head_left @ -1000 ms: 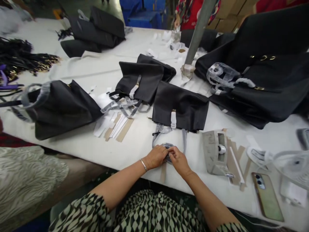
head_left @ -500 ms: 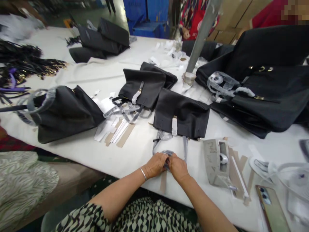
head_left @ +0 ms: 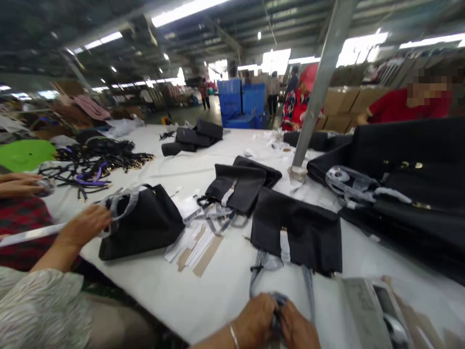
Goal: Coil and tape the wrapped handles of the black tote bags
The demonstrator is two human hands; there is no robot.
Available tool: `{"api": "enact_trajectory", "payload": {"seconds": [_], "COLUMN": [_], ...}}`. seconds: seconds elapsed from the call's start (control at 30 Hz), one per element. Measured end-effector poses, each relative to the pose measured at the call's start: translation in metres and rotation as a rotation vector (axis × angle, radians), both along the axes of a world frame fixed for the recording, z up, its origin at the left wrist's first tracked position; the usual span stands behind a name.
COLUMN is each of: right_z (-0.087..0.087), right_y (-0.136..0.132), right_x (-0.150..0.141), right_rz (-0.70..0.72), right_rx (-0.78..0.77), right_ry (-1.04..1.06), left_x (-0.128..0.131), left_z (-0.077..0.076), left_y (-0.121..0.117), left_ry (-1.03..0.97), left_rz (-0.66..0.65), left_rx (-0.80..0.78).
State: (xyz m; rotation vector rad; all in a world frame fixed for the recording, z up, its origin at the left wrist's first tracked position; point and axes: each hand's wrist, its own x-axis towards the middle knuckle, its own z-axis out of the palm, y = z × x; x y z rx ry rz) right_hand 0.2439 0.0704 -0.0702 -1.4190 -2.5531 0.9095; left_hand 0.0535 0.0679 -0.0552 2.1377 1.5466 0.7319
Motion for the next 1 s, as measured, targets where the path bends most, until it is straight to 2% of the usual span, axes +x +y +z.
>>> {"api": "enact_trajectory", "payload": {"seconds": [0.03, 0.13, 0.23, 0.37, 0.5, 0.63, 0.77, 0.93, 1.0], "right_z": [0.002, 0.0, -0.007, -0.01, -0.01, -0.001, 0.015, 0.018, 0.016], "right_y": [0.0, 0.002, 0.001, -0.005, -0.004, -0.008, -0.032, -0.069, -0.077], "right_x": [0.002, 0.005, 0.008, 0.012, 0.01, 0.009, 0.027, 0.042, 0.036], "right_rz": [0.045, 0.014, -0.037, -0.053, -0.037, -0.047, -0.137, -0.199, -0.209], "right_rx": [0.03, 0.126, 0.195, 0.277, 0.281, 0.252, 0.154, -0.219, -0.275], "right_ry": [0.001, -0.049, 0.01, 0.16, 0.255, 0.279, 0.181, -0.149, -0.19], "left_x": [0.009, 0.024, 0.023, 0.02, 0.021, 0.02, 0.02, 0.022, 0.023], "left_z": [-0.008, -0.025, -0.032, -0.026, -0.019, -0.021, -0.025, -0.02, -0.013], "left_y": [-0.012, -0.037, -0.04, -0.032, -0.028, -0.028, -0.029, -0.026, -0.023], "left_ry": [-0.019, -0.042, -0.067, -0.054, -0.012, 0.009, -0.003, 0.087, 0.15], "left_rz": [-0.017, -0.074, -0.076, -0.092, -0.116, -0.114, -0.109, -0.14, -0.183], "left_rx": [-0.053, -0.165, -0.169, -0.195, -0.216, -0.219, -0.206, -0.234, -0.244]}}
